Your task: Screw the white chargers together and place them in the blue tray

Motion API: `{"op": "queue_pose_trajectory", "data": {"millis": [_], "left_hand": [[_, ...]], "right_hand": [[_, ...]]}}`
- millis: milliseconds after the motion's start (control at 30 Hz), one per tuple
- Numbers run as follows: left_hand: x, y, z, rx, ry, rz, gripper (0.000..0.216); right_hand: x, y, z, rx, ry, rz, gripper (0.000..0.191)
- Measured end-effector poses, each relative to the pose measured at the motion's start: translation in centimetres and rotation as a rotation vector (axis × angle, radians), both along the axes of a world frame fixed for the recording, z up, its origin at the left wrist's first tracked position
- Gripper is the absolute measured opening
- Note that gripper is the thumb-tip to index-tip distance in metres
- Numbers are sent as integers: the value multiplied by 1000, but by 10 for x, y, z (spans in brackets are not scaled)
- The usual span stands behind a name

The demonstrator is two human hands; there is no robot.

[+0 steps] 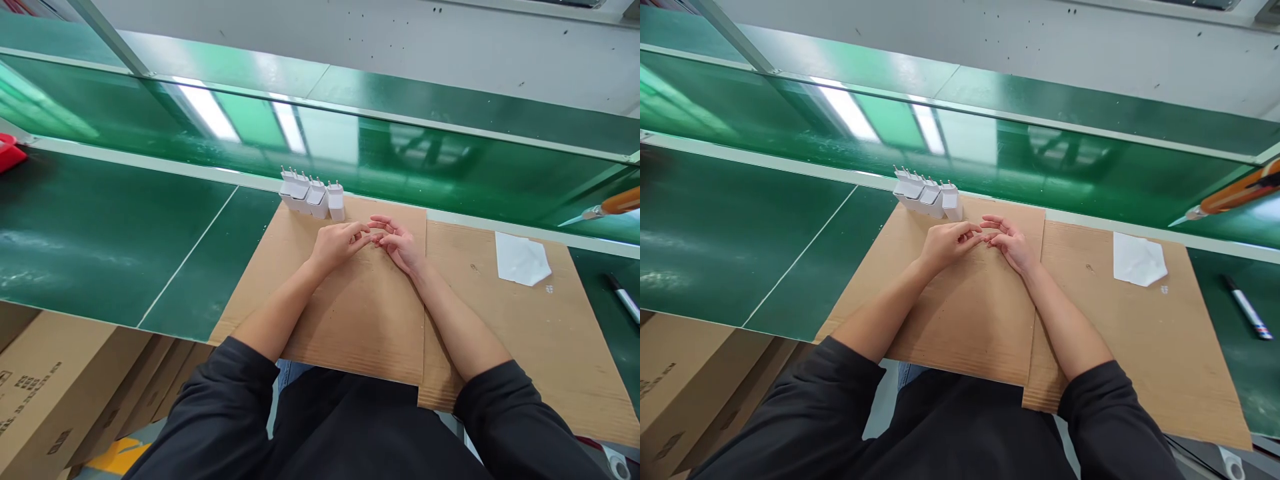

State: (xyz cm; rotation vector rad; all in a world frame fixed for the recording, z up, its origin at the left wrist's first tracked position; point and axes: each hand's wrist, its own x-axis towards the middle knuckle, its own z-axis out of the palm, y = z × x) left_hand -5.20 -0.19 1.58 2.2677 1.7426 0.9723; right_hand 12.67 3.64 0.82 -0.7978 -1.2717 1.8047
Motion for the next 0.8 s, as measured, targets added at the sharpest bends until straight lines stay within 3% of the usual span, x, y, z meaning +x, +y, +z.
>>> {"op": "queue_pose_trajectory", "data": {"millis": [333, 800], "left_hand": [[-2, 1, -7, 109, 124, -24, 28], [-4, 3, -7, 402, 276, -132, 22]], "right_hand": [[-3, -2, 1, -62, 32, 3, 51], [-3, -4, -2, 92, -86, 95, 51]]}}
